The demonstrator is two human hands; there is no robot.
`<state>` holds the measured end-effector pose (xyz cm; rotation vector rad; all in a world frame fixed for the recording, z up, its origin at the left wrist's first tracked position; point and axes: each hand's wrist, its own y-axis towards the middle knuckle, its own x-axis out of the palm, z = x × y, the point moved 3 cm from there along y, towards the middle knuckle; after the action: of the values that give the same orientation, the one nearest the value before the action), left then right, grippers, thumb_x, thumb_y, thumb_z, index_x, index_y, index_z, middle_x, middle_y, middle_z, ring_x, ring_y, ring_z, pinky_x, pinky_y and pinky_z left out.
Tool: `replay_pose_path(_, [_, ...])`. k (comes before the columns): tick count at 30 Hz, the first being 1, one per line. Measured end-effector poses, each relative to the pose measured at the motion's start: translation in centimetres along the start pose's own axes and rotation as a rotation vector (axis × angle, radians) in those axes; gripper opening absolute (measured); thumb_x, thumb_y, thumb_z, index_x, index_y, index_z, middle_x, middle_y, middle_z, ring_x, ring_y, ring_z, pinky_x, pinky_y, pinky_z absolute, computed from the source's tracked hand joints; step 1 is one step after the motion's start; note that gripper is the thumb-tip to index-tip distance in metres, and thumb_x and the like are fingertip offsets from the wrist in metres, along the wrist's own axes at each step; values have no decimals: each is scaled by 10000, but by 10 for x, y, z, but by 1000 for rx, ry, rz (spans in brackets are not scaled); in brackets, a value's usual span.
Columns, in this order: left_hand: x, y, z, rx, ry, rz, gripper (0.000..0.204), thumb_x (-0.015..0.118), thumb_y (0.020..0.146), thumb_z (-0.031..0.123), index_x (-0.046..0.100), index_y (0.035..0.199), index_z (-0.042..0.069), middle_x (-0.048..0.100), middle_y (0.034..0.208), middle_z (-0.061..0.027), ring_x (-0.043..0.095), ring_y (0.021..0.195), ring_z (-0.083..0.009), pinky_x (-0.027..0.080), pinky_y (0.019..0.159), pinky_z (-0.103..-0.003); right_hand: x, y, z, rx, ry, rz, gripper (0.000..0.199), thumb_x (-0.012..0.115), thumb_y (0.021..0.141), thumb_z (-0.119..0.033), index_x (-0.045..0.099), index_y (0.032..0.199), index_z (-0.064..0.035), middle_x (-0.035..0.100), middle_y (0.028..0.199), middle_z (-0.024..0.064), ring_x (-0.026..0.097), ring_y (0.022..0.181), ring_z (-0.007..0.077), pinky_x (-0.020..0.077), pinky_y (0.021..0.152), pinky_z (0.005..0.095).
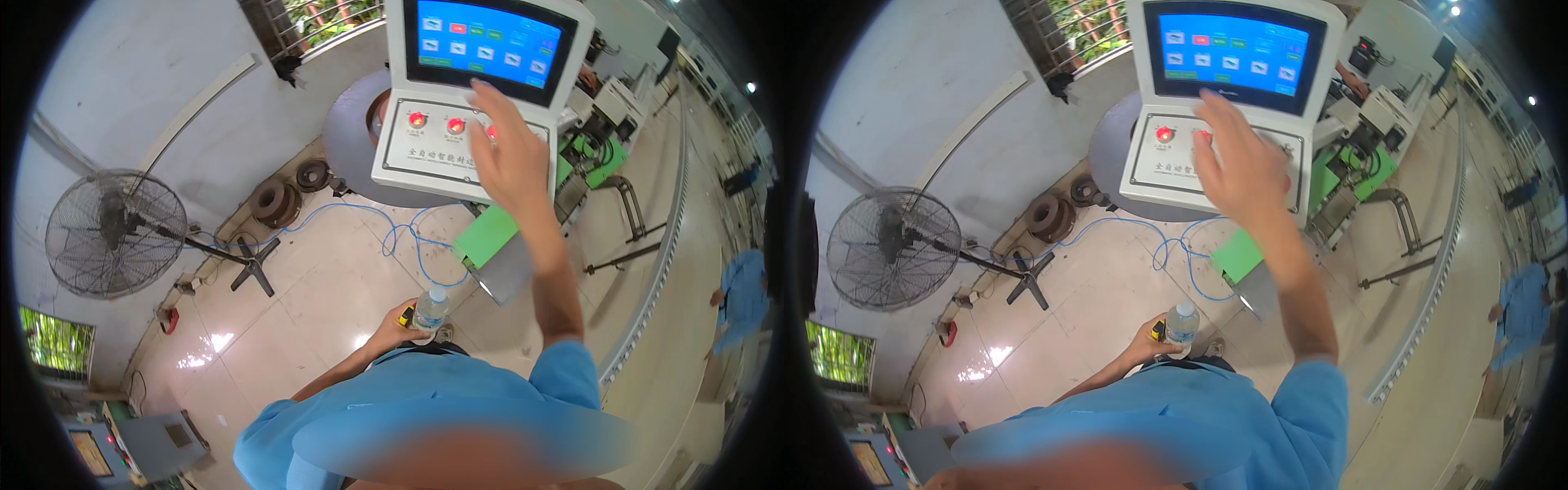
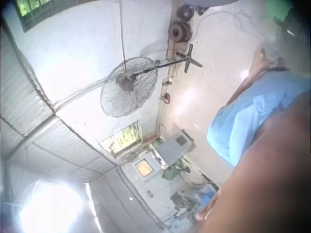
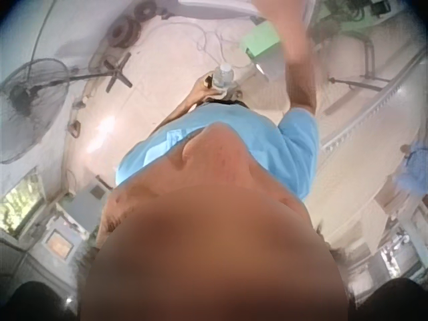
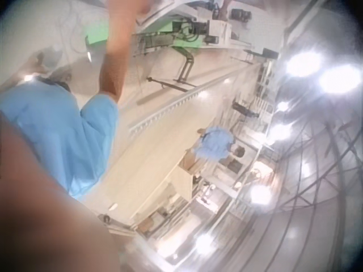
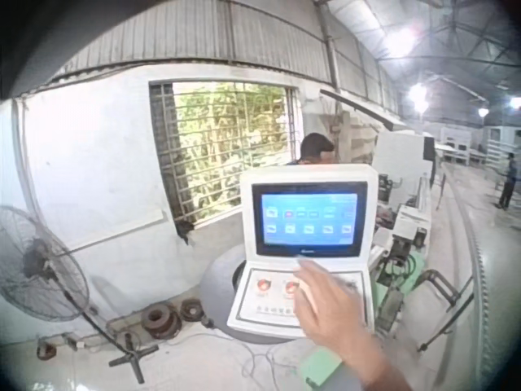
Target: The person uses a utility knife to score and cut a large white board, then places it on a machine. They also handle a water bottle and a cloth, wiping the board surface before and after cutting.
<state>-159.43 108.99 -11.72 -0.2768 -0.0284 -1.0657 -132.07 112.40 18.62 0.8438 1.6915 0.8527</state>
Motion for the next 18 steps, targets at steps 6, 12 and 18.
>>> replay_pose_path(6, [9,25,-3,-141,-157,-167,751,835,708,-29,502,1379,29,634,1239,-60,590,1156,-169,428,1065,-356,-74,-209,15,868,156,34,251,601,923,-98,637,1163,-30,664,1018,42,499,676,69,419,612,257])
replay_pose_path(12, [55,53,6,-161,-178,-208,692,833,746,29,501,1353,33,631,1224,-50,589,1131,-160,451,1023,-336,-77,-317,-12,987,449,-327,487,712,880,-190,553,1311,-27,621,1195,135,606,1024,206,496,876,330])
replay_pose_path(18, [139,77,-5,-305,-284,-76,417,695,941,238,551,1296,74,636,1121,-11,612,987,-100,499,828,-254,-80,-339,6,1111,544,-507,911,873,715,-333,411,1420,13,586,1300,229,579,1225,341,468,1001,418])
